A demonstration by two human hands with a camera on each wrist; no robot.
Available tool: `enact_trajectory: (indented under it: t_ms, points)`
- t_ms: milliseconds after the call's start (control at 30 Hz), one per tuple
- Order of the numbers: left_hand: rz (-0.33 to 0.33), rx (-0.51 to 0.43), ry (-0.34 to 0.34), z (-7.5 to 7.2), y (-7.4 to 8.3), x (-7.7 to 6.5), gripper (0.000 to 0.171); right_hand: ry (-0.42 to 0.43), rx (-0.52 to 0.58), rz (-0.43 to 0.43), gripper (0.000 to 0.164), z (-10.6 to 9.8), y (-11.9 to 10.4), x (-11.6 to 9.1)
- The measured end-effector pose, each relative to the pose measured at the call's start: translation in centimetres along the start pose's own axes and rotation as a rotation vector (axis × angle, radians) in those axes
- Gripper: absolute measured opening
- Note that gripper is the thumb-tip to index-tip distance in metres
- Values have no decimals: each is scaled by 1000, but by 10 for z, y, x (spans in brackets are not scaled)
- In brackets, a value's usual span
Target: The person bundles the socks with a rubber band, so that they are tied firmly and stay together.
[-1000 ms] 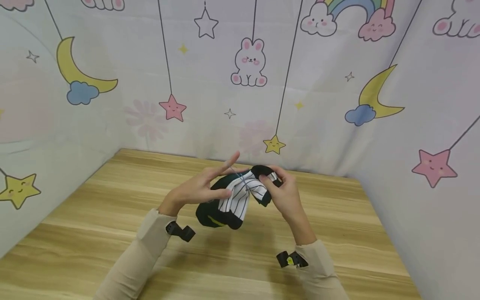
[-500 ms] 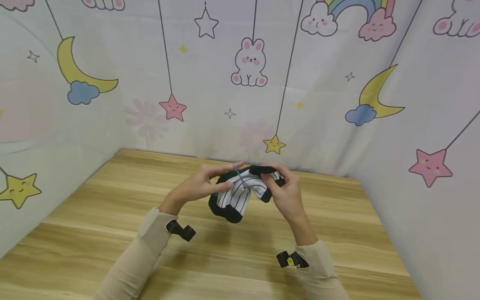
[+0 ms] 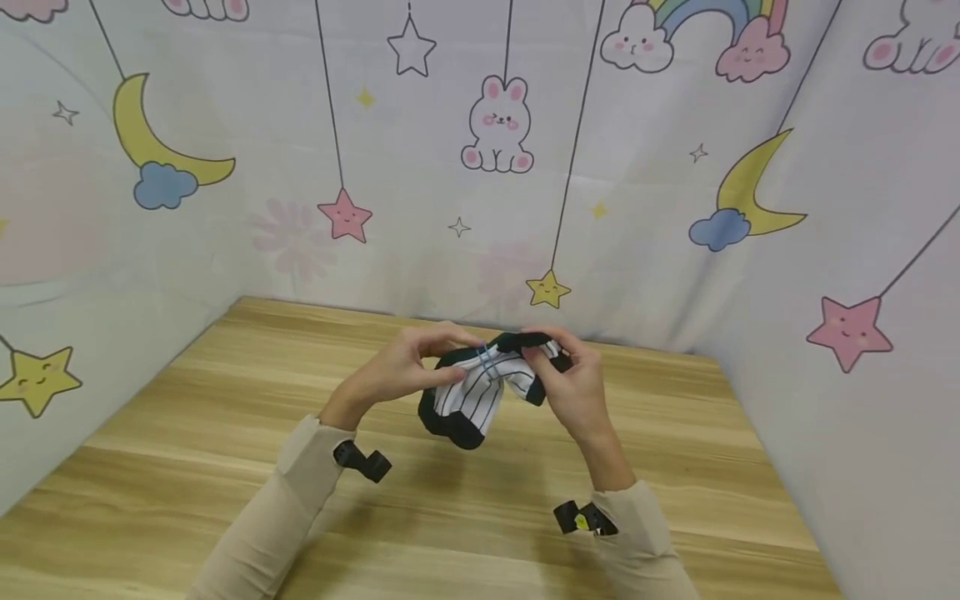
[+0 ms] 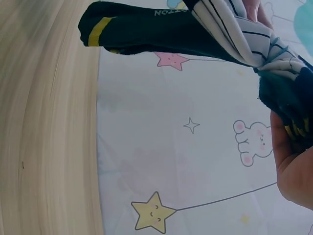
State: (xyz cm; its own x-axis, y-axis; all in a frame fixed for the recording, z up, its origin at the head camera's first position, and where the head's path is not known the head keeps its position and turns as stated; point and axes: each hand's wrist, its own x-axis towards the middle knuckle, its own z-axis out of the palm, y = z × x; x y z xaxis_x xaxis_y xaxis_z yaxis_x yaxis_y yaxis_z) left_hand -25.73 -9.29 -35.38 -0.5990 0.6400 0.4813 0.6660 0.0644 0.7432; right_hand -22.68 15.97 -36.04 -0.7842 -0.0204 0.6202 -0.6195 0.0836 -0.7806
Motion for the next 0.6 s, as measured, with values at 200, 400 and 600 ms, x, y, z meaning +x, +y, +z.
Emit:
enact_trajectory:
  t_ms: [200, 400, 600]
  points:
    - [-33, 22, -41, 0, -3, 1, 40, 11, 0, 36, 19, -2, 3, 0]
    - [-65, 36, -118, -1, -5, 2, 61, 69, 58, 67, 22, -3, 4, 2]
    - [-93, 0, -194, 0, -8, 0, 87, 134, 125, 64, 18, -5, 4, 3]
